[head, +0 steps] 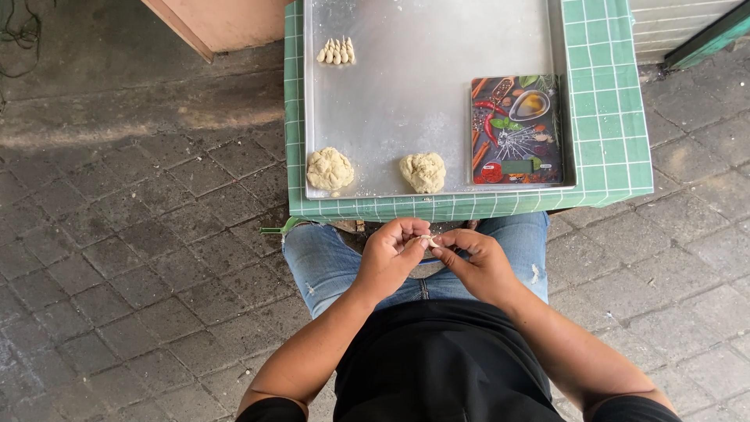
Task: A person is manually shaping small pieces of dough and placing them onto a metal baking tray, occasionally using a digital scale to check the weight.
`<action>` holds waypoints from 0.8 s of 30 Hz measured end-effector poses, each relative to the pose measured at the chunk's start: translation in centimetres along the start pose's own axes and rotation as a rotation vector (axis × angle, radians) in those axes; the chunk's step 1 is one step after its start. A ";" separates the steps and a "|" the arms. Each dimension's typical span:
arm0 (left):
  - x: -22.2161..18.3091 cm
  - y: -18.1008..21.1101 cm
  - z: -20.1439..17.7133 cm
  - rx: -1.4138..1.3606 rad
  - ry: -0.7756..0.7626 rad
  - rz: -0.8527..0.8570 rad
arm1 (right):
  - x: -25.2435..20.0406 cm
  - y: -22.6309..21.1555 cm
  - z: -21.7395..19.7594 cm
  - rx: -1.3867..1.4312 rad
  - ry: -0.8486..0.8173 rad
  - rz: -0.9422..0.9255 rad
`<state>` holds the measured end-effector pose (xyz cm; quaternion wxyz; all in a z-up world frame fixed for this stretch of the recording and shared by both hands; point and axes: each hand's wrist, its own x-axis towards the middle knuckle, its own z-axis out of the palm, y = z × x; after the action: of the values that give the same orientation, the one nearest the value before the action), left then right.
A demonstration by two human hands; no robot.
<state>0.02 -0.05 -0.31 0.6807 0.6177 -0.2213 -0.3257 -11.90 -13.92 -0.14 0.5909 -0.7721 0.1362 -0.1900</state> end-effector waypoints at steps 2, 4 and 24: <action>0.5 -1.6 0.0 -0.069 0.006 -0.059 | 0.2 0.7 -0.8 -0.155 -0.021 -0.165; 0.7 -2.8 0.0 -0.140 0.014 -0.121 | 0.7 0.8 -1.6 -0.311 -0.043 -0.328; -0.9 0.5 -0.2 0.169 -0.067 0.106 | 0.8 3.0 -1.3 0.180 -0.052 -0.026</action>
<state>-0.38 0.77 0.29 0.6346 0.6492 -0.3030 -0.2899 -11.74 -16.15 -2.63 0.6587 -0.7224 0.0929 -0.1890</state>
